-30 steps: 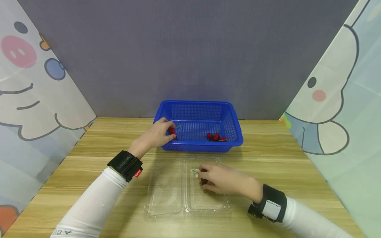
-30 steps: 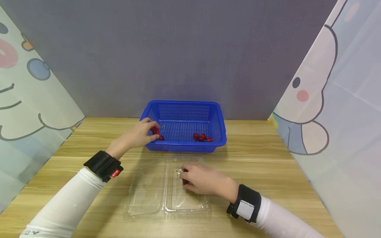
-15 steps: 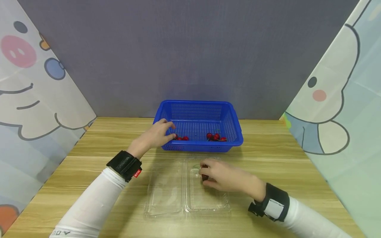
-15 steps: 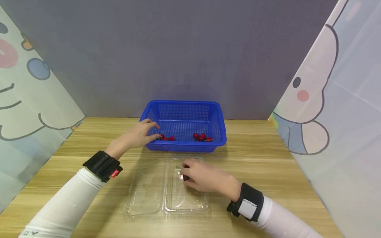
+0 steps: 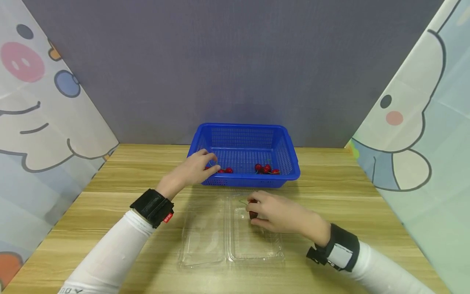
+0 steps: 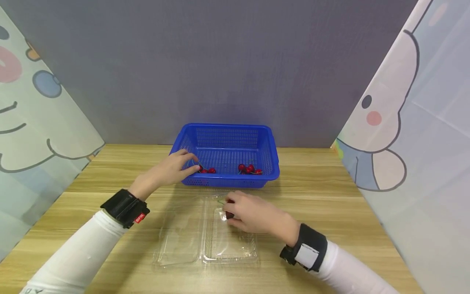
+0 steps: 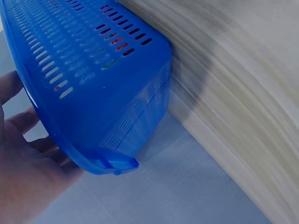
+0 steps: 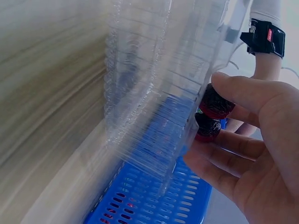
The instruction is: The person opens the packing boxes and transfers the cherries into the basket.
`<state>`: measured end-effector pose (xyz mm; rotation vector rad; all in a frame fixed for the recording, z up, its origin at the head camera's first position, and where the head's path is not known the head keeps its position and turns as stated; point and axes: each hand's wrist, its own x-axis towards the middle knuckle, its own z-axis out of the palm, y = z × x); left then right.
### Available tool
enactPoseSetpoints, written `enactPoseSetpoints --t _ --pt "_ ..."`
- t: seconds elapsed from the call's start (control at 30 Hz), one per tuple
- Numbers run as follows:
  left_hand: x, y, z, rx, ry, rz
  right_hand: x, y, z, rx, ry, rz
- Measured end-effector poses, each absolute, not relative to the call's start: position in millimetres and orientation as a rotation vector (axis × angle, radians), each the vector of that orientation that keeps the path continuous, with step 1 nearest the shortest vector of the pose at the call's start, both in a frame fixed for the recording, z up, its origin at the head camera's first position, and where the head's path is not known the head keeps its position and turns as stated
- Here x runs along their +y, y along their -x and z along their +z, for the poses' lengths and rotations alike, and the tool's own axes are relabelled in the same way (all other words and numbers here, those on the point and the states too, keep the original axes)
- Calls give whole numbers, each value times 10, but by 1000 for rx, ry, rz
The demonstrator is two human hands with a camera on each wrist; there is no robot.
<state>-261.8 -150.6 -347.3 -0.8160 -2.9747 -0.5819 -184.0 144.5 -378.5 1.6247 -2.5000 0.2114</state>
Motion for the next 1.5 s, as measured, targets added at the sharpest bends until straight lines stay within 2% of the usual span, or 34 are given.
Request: enactPoseSetpoints --t 0.83,1.5 --pt "-1559 2377 -3616 -2720 930 -543 1474 2016 -3539 -2437 -1591 288" --pt "-1615 2103 -3778 -2599 956 -556 1616 2288 -3369 -2564 -1342 555"
